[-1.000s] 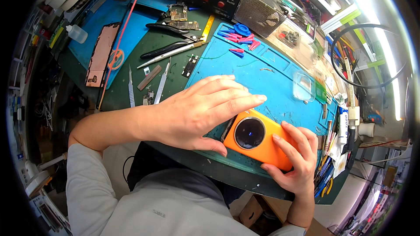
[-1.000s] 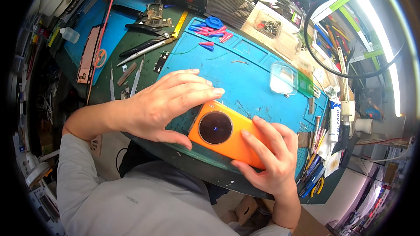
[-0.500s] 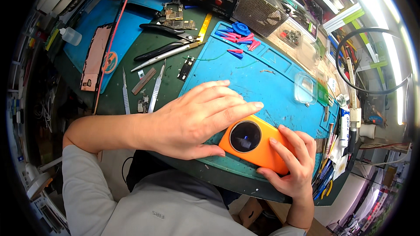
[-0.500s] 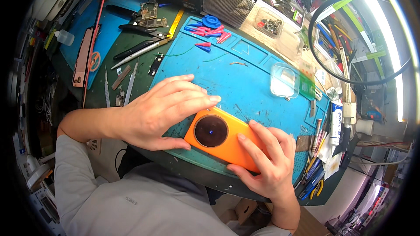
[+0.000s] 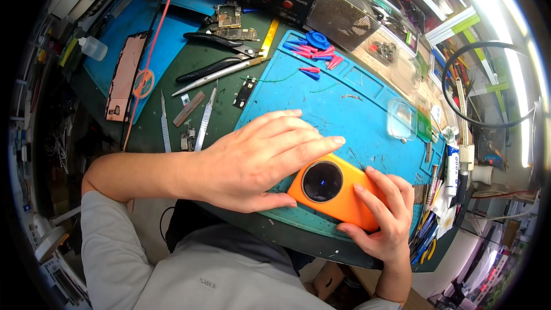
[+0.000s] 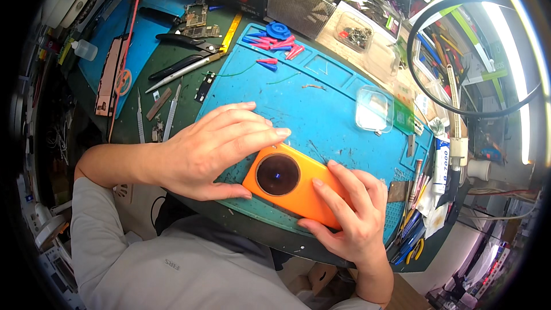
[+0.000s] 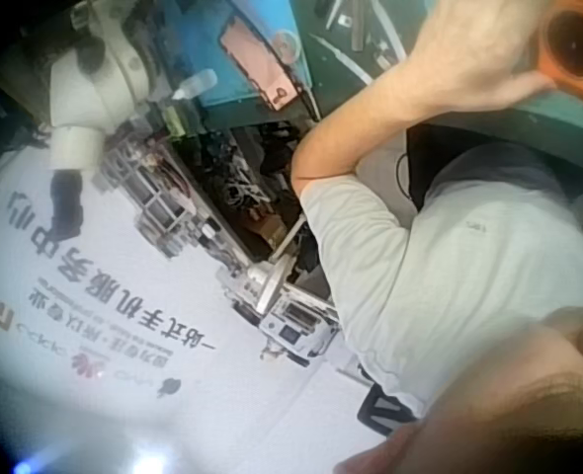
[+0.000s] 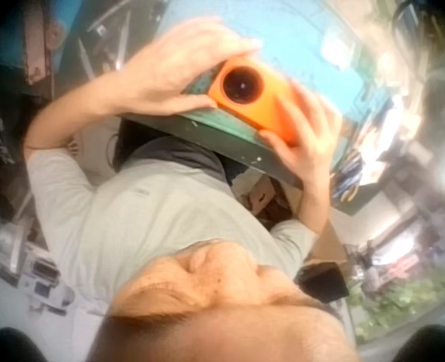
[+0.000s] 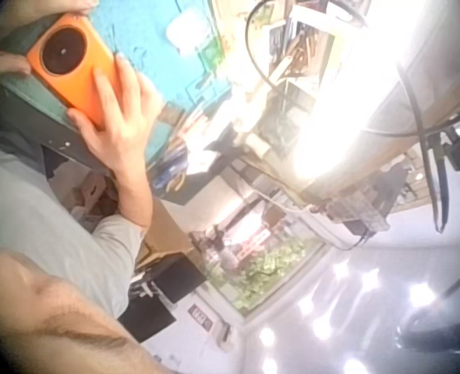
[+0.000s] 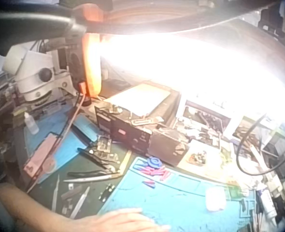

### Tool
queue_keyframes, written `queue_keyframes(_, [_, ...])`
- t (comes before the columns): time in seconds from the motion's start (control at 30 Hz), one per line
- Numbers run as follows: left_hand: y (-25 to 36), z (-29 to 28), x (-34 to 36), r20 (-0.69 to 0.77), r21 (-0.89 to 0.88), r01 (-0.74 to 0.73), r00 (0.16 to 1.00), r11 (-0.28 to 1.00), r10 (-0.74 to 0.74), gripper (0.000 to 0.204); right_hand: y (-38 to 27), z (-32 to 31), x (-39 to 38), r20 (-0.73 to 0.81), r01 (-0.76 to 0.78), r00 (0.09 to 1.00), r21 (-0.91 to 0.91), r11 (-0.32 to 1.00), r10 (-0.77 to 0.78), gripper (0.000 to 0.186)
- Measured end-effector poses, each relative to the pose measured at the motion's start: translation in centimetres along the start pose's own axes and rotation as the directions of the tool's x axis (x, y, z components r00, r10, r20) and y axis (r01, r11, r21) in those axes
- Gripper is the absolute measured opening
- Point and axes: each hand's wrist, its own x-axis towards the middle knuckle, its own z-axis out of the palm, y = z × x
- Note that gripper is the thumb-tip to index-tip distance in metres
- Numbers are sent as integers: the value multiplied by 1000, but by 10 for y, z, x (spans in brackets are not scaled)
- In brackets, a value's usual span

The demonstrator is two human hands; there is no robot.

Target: The person applies adhesive to the frame of a disassembled smartphone, then handles an orange phone case and a white phone, using a screwdriver on the white phone. The person wipes the screen of a black phone with a cloth and uses a heat gun on the device.

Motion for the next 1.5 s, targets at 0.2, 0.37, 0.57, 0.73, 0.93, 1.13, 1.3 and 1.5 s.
queue_keyframes(0.2, [-1,0,-1,3,3,-3,1000,1000,3,93,0,0,0,10,4,1000,-7,1000,-3,62])
queue_keyframes(0.37, [0,0,-1,10,9,3,1000,1000,-3,93,0,-1,-1,19,0,1000,-11,1000,0,63])
queue_keyframes(0.57, [0,0,0,14,13,13,1000,1000,-14,93,1,-1,-1,25,3,1000,-3,1000,-3,63])
queue_keyframes(0.73, [0,-1,2,39,1,30,999,1000,-30,93,1,-3,-1,29,-12,1000,23,1000,11,60])
queue_keyframes(0.93, [1,-3,3,74,36,24,997,999,-26,93,2,-2,0,17,-6,1000,41,999,5,57])
queue_keyframes(1.13, [1,-1,4,75,68,36,996,997,-41,91,3,-3,0,25,-5,1000,38,999,4,58])
queue_keyframes(1.3, [1,0,6,77,87,15,997,996,-22,87,3,-3,-2,28,-9,1000,55,998,8,57])
queue_keyframes(1.5, [8,2,6,114,101,51,992,994,-63,77,2,-4,-4,40,-26,999,62,998,23,58])
